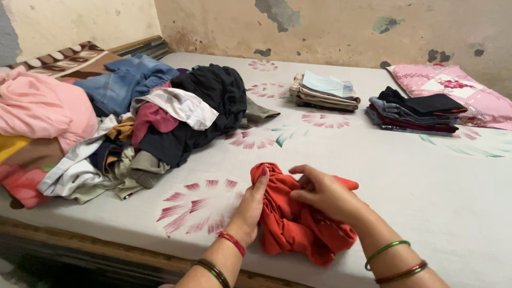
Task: The person folds a black and orange long-sleeved shirt and a red t-shirt on a bed. The person smooths the fabric, folds the sleeves and sides, and stacks the folded items with other clothes.
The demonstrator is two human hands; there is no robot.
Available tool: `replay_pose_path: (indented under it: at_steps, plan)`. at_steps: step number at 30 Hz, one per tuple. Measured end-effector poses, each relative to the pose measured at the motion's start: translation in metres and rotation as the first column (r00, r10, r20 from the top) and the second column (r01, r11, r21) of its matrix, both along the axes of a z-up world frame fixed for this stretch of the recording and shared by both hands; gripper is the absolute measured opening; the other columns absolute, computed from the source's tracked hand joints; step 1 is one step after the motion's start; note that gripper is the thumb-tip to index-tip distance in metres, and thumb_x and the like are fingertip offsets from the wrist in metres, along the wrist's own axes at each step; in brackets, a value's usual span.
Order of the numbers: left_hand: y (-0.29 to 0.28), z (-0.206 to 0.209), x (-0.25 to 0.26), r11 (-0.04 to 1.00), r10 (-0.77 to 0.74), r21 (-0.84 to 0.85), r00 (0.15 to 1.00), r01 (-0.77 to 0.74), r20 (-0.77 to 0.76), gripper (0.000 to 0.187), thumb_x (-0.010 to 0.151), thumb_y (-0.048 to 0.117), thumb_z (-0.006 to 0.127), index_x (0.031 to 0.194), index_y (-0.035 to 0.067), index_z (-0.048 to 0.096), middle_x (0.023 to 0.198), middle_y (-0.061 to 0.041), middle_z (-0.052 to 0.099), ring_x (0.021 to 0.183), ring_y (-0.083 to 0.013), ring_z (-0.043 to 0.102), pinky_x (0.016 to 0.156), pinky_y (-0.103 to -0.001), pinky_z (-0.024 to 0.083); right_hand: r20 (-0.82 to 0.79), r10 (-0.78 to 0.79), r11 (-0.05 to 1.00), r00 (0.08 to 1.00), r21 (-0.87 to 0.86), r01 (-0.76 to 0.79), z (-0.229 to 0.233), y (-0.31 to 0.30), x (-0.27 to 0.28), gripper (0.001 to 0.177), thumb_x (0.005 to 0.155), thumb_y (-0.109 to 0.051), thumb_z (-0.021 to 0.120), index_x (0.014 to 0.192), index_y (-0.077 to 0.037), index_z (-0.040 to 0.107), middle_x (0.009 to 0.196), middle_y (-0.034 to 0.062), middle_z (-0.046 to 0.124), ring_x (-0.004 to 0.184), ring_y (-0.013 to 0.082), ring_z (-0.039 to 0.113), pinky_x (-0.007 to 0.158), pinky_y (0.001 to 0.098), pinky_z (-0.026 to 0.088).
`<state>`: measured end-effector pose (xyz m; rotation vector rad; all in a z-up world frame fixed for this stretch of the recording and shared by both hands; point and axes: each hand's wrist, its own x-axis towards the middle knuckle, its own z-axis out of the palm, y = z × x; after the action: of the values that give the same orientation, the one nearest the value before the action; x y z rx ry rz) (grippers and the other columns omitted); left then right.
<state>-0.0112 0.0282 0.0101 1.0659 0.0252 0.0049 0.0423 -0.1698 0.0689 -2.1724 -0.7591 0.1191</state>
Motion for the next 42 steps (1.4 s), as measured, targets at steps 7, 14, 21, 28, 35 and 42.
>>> replay_pose_path:
  at_steps: [7, 14, 21, 28, 35, 42]
  plan:
    - [0.028, -0.013, 0.012, 0.946, 0.322, -0.005, 0.946, -0.323, -0.032, 0.068, 0.089, 0.052, 0.065, 0.131, -0.002, 0.065, 0.129, -0.011, 0.070, 0.116, -0.0199, 0.063, 0.101, -0.035, 0.048, -0.198, -0.476, 0.740, 0.857, 0.436, 0.512, -0.009, -0.048, 0.041, 0.020, 0.099, -0.012, 0.062, 0.114, -0.002, 0.069, 0.091, 0.0055, 0.070, 0.078, 0.0166, 0.063, 0.065, 0.0363, 0.052]
    - [0.036, -0.027, 0.016, 0.930, 0.368, -0.003, 0.929, -0.368, 0.048, 0.046, 0.096, 0.030, 0.062, 0.130, -0.001, 0.065, 0.120, -0.011, 0.071, 0.106, -0.0197, 0.064, 0.095, -0.038, 0.051, 0.379, -0.492, 0.870, 0.784, 0.235, 0.433, -0.011, -0.045, 0.038, 0.040, 0.085, 0.002, 0.062, 0.124, -0.001, 0.067, 0.130, 0.0240, 0.056, 0.102, 0.0263, 0.063, 0.088, 0.0358, 0.053]
    - [-0.026, -0.003, 0.012, 0.820, -0.191, 0.568, 0.901, -0.072, 0.390, 0.049, 0.097, 0.014, 0.063, 0.142, -0.002, 0.051, 0.139, -0.011, 0.060, 0.129, -0.0163, 0.056, 0.110, -0.031, 0.044, 0.066, -0.090, 0.977, 0.994, 0.200, 0.075, -0.010, 0.024, 0.014, 0.042, 0.098, -0.037, 0.058, 0.131, -0.011, 0.063, 0.125, 0.0136, 0.069, 0.115, 0.0246, 0.064, 0.097, 0.0344, 0.049]
    - [0.005, -0.005, -0.004, 0.784, -0.227, 0.612, 0.967, 0.109, 0.118, 0.034, 0.096, 0.022, 0.064, 0.126, 0.006, 0.069, 0.117, -0.011, 0.075, 0.109, -0.0198, 0.067, 0.097, -0.030, 0.052, 0.282, -0.246, 0.772, 0.928, -0.521, 0.363, -0.036, 0.016, 0.051, 0.035, 0.100, -0.043, 0.058, 0.109, -0.013, 0.073, 0.100, 0.0098, 0.075, 0.096, 0.0295, 0.074, 0.087, 0.0414, 0.057]
    - [0.070, -0.019, 0.032, 0.066, 0.041, 0.898, 0.901, -0.434, 0.432, 0.047, 0.089, 0.031, 0.070, 0.129, 0.008, 0.064, 0.137, -0.014, 0.062, 0.132, -0.0316, 0.052, 0.108, -0.046, 0.040, 0.431, 0.000, 0.685, 0.902, -0.657, 0.314, -0.040, 0.040, 0.105, 0.052, 0.090, -0.015, 0.061, 0.140, -0.025, 0.053, 0.129, 0.0094, 0.061, 0.114, 0.0301, 0.064, 0.094, 0.0428, 0.054]
    - [0.073, -0.029, 0.082, -0.068, -0.013, 0.959, 0.962, -0.274, 0.274, 0.065, 0.088, 0.042, 0.069, 0.142, 0.008, 0.053, 0.152, -0.015, 0.047, 0.147, -0.0285, 0.034, 0.119, -0.050, 0.022, 0.324, 0.081, 0.813, 0.943, -0.569, 0.125, -0.080, 0.077, 0.145, 0.062, 0.091, -0.008, 0.057, 0.147, -0.033, 0.049, 0.121, 0.0154, 0.058, 0.110, 0.0354, 0.062, 0.096, 0.0427, 0.051]
